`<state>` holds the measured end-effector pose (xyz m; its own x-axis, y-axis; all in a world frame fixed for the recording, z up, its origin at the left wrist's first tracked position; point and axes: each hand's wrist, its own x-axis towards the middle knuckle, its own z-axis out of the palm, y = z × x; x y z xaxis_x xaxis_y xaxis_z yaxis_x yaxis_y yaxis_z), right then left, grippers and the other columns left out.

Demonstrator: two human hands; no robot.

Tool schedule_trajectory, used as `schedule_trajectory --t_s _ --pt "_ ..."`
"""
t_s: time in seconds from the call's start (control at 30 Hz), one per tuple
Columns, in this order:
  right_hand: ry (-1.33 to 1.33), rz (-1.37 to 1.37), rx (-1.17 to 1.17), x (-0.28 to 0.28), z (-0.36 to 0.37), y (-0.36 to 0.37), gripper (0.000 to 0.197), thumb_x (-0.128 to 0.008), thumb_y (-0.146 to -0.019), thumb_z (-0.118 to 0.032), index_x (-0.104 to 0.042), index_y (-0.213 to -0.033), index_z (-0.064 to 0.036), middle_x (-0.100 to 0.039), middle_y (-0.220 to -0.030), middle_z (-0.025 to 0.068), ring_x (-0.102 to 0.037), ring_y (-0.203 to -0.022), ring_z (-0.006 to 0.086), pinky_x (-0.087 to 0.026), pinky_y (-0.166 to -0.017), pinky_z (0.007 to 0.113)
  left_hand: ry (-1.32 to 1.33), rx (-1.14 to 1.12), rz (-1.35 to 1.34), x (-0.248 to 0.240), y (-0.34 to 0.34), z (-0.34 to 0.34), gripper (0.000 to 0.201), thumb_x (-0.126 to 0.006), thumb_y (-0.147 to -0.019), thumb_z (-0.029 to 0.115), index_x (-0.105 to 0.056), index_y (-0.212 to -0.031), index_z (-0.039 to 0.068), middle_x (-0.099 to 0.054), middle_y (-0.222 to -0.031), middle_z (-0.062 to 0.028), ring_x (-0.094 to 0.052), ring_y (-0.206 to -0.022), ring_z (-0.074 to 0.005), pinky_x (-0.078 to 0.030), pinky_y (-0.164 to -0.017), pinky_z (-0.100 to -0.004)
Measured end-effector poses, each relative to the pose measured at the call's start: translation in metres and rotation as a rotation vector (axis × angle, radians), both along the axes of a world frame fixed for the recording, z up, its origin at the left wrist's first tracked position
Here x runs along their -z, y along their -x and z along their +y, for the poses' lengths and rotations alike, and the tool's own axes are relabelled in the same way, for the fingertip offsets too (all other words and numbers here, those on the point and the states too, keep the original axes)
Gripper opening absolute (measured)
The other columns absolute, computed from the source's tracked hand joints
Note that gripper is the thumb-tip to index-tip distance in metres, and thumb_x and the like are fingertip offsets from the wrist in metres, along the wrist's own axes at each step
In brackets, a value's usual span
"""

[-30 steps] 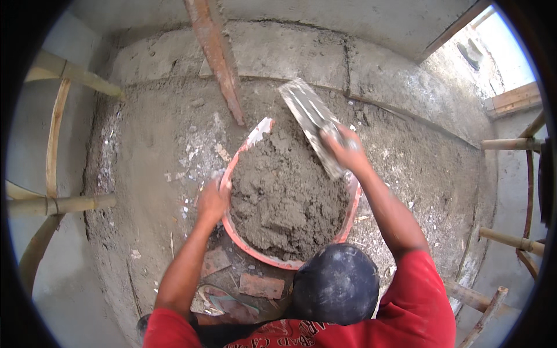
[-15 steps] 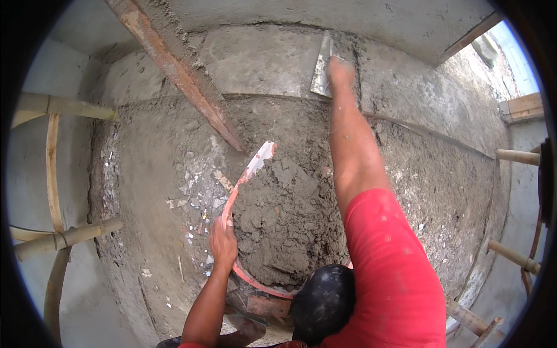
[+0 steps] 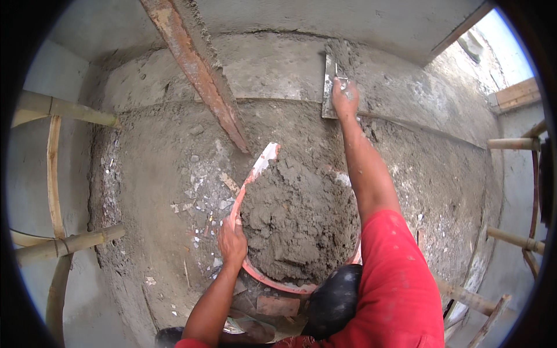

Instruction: The person applies plaster to a concrete wall using a trowel and then carries a container filled with plaster through an active work zone.

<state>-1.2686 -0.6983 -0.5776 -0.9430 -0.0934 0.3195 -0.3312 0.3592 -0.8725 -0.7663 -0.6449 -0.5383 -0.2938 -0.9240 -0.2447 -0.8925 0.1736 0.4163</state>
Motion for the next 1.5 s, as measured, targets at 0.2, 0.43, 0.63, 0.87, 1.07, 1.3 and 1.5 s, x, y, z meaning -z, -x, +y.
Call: schedule_trajectory --t_s 0.2,0.43,0.63,0.87,1.07,1.3,1.5 --pt "-0.052 -0.086 -0.389 -0.13 0.091 -0.07 0.026 -0.068 -0.092 -0.03 -0.067 -0.092 -0.0033 -0.069 -0.078 0.0112 -0.068 -0.072 0.0201 -0.054 -0.067 0.037 -0.063 0.011 0.04 0.008 -0.006 -0.003 0.062 -0.042 -0.102 0.047 -0.047 -0.135 -0.005 -0.059 -0.123 -0.0332 -0.055 -0.115 -0.0498 -0.043 -0.097 -0.0529" --pt "-0.743 0.472 -0.654 -0.24 0.246 -0.197 0.029 -0.061 -0.095 -0.022 -0.057 -0.119 -0.0068 -0.069 -0.081 0.0117 -0.066 -0.06 0.0193 -0.053 -0.048 0.034 -0.185 -0.012 0.094 0.009 0.001 -0.009 0.065 -0.037 -0.103 0.05 -0.047 -0.136 -0.005 -0.057 -0.126 -0.0323 -0.054 -0.119 -0.0487 -0.041 -0.101 -0.0521" --pt "-1.128 0.302 -0.957 -0.193 0.329 -0.303 0.039 -0.058 -0.083 -0.006 -0.051 -0.121 -0.0079 -0.065 -0.088 0.0119 -0.07 -0.069 0.0274 -0.055 -0.052 0.038 -0.042 0.108 0.16 0.013 0.007 -0.046 0.058 -0.042 -0.102 0.047 -0.049 -0.136 0.001 -0.053 -0.136 -0.0259 -0.048 -0.128 -0.0434 -0.039 -0.106 -0.049" --pt "-1.055 0.046 -0.843 -0.186 0.366 -0.312 0.041 -0.061 -0.087 -0.017 -0.053 -0.126 -0.0052 -0.068 -0.098 0.0168 -0.07 -0.081 0.0333 -0.056 -0.063 0.044 0.176 0.791 0.202 -0.012 0.143 -0.076 0.058 -0.05 -0.099 0.047 -0.049 -0.143 0.008 -0.047 -0.147 -0.0165 -0.044 -0.135 -0.0353 -0.037 -0.11 -0.0455" --pt "-0.762 -0.156 -0.404 -0.156 0.45 -0.286 0.05 -0.068 -0.09 -0.031 -0.055 -0.13 -0.0053 -0.069 -0.113 0.0209 -0.069 -0.095 0.0377 -0.057 -0.08 0.045 -0.184 0.718 -0.093 0.022 0.239 -0.086 0.071 -0.048 -0.095 0.06 -0.05 -0.145 0.01 -0.04 -0.155 -0.0161 -0.037 -0.143 -0.0345 -0.03 -0.117 -0.0449" --pt "-0.582 -0.623 0.102 -0.103 0.587 -0.303 0.05 -0.071 -0.09 -0.032 -0.063 -0.126 0.0014 -0.068 -0.119 0.0219 -0.065 -0.113 0.0299 -0.048 -0.098 0.037 -0.069 1.031 -0.446 -0.034 0.279 -0.022 0.062 -0.055 -0.091 0.057 -0.063 -0.132 0.011 -0.064 -0.128 -0.0213 -0.056 -0.127 -0.0361 -0.041 -0.108 -0.0471" --pt "-0.48 -0.581 0.086 -0.095 0.588 -0.31 0.051 -0.074 -0.089 -0.031 -0.063 -0.125 0.0021 -0.066 -0.124 0.0215 -0.061 -0.119 0.0291 -0.045 -0.104 0.037 0.251 1.269 0.117 -0.001 0.37 0.031 0.052 -0.068 -0.089 0.034 -0.056 -0.138 0.018 -0.052 -0.143 -0.0133 -0.053 -0.126 -0.0348 -0.045 -0.105 -0.0465"
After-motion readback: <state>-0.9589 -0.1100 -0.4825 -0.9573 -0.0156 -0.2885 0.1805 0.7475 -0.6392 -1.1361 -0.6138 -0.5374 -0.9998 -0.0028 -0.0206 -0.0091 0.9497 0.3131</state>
